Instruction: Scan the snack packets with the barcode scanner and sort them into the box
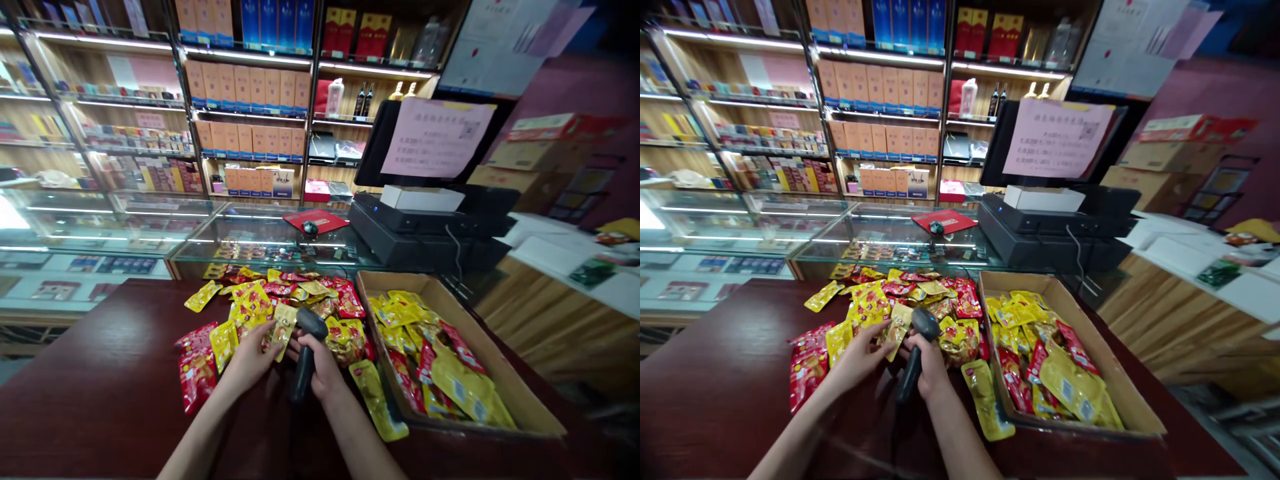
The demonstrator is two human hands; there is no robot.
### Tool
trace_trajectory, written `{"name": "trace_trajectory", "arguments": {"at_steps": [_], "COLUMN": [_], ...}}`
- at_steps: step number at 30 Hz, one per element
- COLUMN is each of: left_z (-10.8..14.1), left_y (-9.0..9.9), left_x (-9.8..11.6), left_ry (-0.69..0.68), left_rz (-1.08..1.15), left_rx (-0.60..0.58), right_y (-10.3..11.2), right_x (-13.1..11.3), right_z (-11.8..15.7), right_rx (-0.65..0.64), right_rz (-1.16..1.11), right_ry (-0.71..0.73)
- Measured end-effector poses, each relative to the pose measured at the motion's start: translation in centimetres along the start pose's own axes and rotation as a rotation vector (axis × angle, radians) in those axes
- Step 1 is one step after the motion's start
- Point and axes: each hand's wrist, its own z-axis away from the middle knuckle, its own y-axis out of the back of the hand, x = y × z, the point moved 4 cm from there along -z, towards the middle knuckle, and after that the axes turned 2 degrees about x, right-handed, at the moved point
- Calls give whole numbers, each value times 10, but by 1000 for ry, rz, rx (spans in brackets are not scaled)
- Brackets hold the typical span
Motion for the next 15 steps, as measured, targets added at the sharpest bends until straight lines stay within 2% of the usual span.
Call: {"name": "trace_trajectory", "arguments": {"at_steps": [3, 7, 11, 15], "left_z": [1, -4, -3, -3], "left_y": [-12, -26, -35, -41], "left_x": [-1, -5, 2, 16], "left_ry": [53, 199, 347, 370], "left_rz": [177, 477, 767, 868], "left_rx": [-54, -69, -149, -205], "right_y": [-2, -7, 2, 10], "right_x": [-8, -20, -33, -41], "right_z": [14, 28, 31, 30], "right_rx": [-52, -101, 8, 47], "right_rz": [9, 85, 218, 298], "right_ry": [37, 103, 214, 192]}}
